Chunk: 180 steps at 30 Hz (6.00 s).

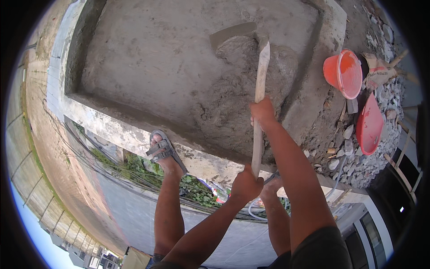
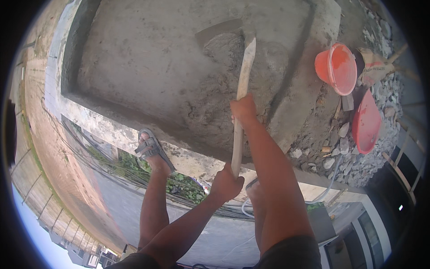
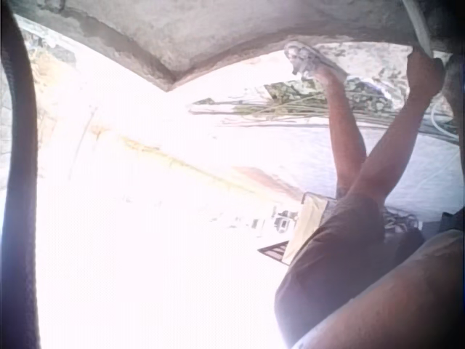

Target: The person mixes cement and water in a rectangular concrete basin using a hoe. They repeatedly turn and fold the mixture to achieve a uniform consistency, occasionally pausing to retrieve water from a pink bucket.

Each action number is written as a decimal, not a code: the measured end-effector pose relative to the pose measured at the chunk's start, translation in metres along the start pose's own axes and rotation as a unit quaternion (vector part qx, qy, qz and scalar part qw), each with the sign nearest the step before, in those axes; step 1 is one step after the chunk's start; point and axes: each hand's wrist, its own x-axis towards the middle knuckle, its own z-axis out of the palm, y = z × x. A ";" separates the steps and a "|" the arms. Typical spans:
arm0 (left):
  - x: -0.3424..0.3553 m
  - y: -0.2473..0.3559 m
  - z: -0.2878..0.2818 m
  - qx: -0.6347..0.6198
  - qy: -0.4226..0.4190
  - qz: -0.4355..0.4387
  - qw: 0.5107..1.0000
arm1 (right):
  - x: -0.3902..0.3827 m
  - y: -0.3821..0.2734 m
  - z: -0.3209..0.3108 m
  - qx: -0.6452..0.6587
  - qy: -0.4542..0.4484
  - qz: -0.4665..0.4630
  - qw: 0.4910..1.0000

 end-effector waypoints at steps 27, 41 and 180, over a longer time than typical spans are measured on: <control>0.129 0.124 -0.104 0.054 0.050 0.090 0.993 | 0.109 -0.124 -0.045 0.195 0.021 -0.067 0.978; -0.071 -0.044 0.028 0.058 -0.120 -0.031 0.991 | -0.051 0.117 -0.023 0.228 0.007 0.092 0.969; -0.134 -0.024 -0.086 0.050 0.011 0.047 0.998 | -0.084 -0.008 -0.029 0.114 0.165 -0.006 0.980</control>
